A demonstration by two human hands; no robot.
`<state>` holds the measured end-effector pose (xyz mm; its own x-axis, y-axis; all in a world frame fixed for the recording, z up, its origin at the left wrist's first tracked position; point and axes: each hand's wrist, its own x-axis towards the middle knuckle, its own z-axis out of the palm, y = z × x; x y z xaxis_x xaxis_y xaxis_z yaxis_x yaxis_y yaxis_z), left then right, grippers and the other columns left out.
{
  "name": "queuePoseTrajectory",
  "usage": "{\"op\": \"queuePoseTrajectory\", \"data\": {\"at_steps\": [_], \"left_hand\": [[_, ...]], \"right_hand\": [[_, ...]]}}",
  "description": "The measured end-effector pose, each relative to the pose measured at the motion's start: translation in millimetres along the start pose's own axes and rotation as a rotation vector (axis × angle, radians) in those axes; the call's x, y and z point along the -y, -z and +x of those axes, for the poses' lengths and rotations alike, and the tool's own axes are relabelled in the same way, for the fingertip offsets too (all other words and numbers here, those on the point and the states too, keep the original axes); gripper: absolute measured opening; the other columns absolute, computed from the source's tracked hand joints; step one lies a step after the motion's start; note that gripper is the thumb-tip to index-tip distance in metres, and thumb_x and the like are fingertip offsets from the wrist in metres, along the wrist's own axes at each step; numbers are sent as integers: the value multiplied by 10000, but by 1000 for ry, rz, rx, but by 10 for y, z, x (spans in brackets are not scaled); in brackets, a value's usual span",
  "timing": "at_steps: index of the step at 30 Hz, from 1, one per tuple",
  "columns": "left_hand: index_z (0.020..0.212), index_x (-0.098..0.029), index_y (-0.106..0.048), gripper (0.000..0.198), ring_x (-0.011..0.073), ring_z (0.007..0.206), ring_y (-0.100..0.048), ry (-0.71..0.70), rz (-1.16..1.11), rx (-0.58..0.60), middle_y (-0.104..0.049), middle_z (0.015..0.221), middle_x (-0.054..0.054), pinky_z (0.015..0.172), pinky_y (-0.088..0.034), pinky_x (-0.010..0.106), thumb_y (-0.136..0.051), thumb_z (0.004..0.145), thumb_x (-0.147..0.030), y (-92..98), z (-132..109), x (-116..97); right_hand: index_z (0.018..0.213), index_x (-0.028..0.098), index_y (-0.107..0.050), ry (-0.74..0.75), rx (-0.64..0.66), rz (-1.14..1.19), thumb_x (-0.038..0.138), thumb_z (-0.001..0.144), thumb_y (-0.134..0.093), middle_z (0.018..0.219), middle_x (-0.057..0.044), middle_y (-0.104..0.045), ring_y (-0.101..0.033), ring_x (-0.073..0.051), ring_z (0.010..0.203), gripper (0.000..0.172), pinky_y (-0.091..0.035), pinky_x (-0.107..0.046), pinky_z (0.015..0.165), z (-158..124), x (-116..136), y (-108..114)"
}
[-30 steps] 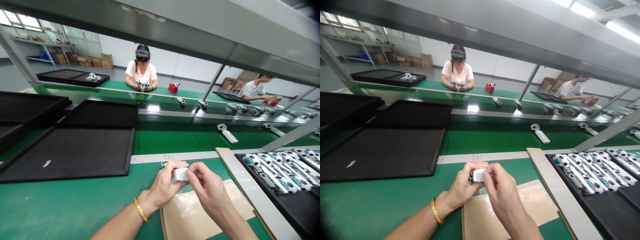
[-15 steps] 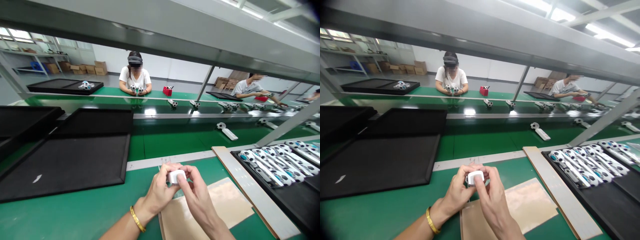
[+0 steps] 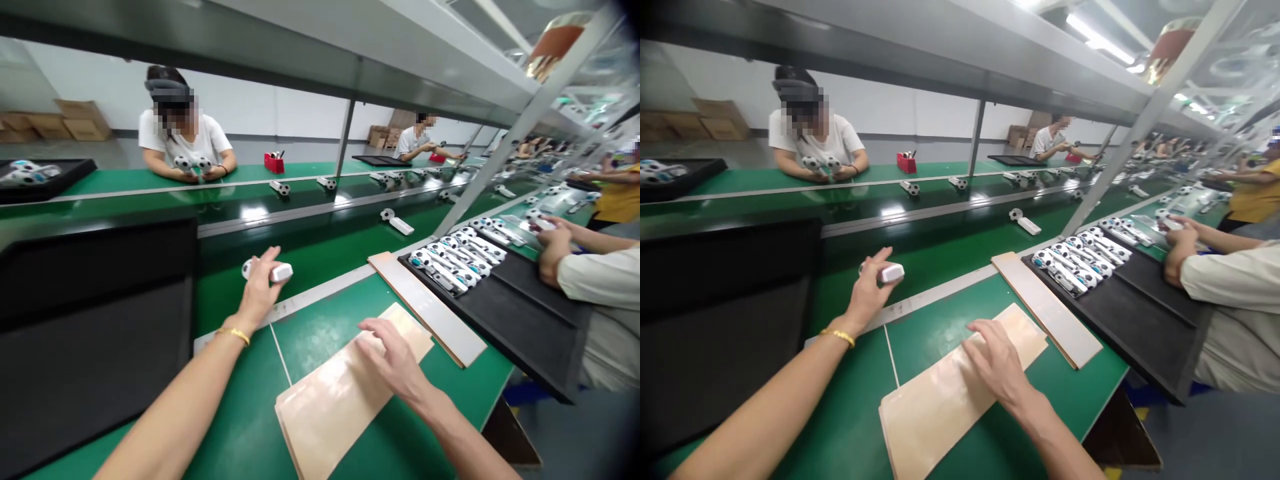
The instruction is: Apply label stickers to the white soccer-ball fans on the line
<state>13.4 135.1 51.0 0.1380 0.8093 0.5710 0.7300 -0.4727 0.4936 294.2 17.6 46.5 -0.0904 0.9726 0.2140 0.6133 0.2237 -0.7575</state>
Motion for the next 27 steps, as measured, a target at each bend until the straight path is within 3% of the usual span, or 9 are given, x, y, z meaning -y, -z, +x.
{"op": "queuePoseTrajectory", "data": {"at_steps": [2, 4, 6, 9, 13, 17, 22, 27], "left_hand": [[1101, -173, -518, 225, 293, 1415, -270, 143, 182, 112, -395, 1467, 148, 1127, -182, 597, -478, 880, -155, -29, 128, 254], [1052, -160, -563, 218, 359, 1418, -227, 220, 247, 170, -357, 1475, 176, 1083, -200, 657, -465, 857, -145, -25, 123, 414], [1018, -145, -599, 214, 393, 1403, -243, 264, 269, 227, -329, 1475, 201, 1061, -246, 659, -472, 848, -177, -5, 23, 475], [1120, -126, -603, 318, 379, 1404, -254, 309, 283, 363, -299, 1476, 223, 1083, -299, 575, -463, 858, -240, 21, -191, 431], [1231, -133, -553, 434, 360, 1388, -304, 294, 178, 489, -277, 1495, 213, 1091, -331, 520, -417, 886, -359, 10, -444, 157], [1310, -219, -502, 507, 329, 1386, -328, 232, 29, 678, -326, 1514, 124, 1091, -351, 520, -397, 895, -491, -33, -647, -329], [1360, -259, -472, 545, 361, 1398, -281, 175, -25, 846, -383, 1492, 92, 1082, -317, 611, -410, 894, -536, -118, -746, -843], [1371, -250, -449, 534, 359, 1409, -252, 152, -67, 875, -421, 1467, 97, 1095, -265, 639, -351, 927, -529, -250, -724, -1000]], "right_hand": [[1126, 222, -595, -39, -39, -158, 377, 842, -569, 1226, -115, -579, -483, -292, 1193, 324, -380, -461, 1017, -134, -257, 201], [1181, 201, -559, -121, -81, -317, 396, 837, -554, 1289, -152, -530, -443, -332, 1228, 396, -357, -504, 1022, -214, -486, 349], [1175, 169, -549, -207, -97, -437, 402, 827, -548, 1281, -186, -522, -439, -364, 1217, 419, -371, -520, 989, -230, -662, 441], [1106, 162, -569, -306, -64, -522, 390, 796, -590, 1192, -181, -561, -473, -368, 1161, 386, -401, -483, 922, -154, -797, 507], [1049, 158, -580, -448, -20, -561, 414, 750, -651, 1081, -167, -587, -529, -354, 1053, 400, -422, -414, 787, 35, -824, 570], [973, 149, -578, -544, -11, -530, 415, 726, -684, 979, -135, -604, -567, -302, 928, 378, -402, -356, 692, 155, -843, 654], [1121, 169, -528, -530, -44, -455, 343, 872, -564, 940, -39, -600, -568, -186, 802, 305, -427, -324, 696, 69, -884, 672], [1091, 169, -560, -548, -68, -424, 384, 882, -590, 1069, -60, -583, -568, -213, 938, 302, -463, -387, 802, 17, -873, 650]]}}
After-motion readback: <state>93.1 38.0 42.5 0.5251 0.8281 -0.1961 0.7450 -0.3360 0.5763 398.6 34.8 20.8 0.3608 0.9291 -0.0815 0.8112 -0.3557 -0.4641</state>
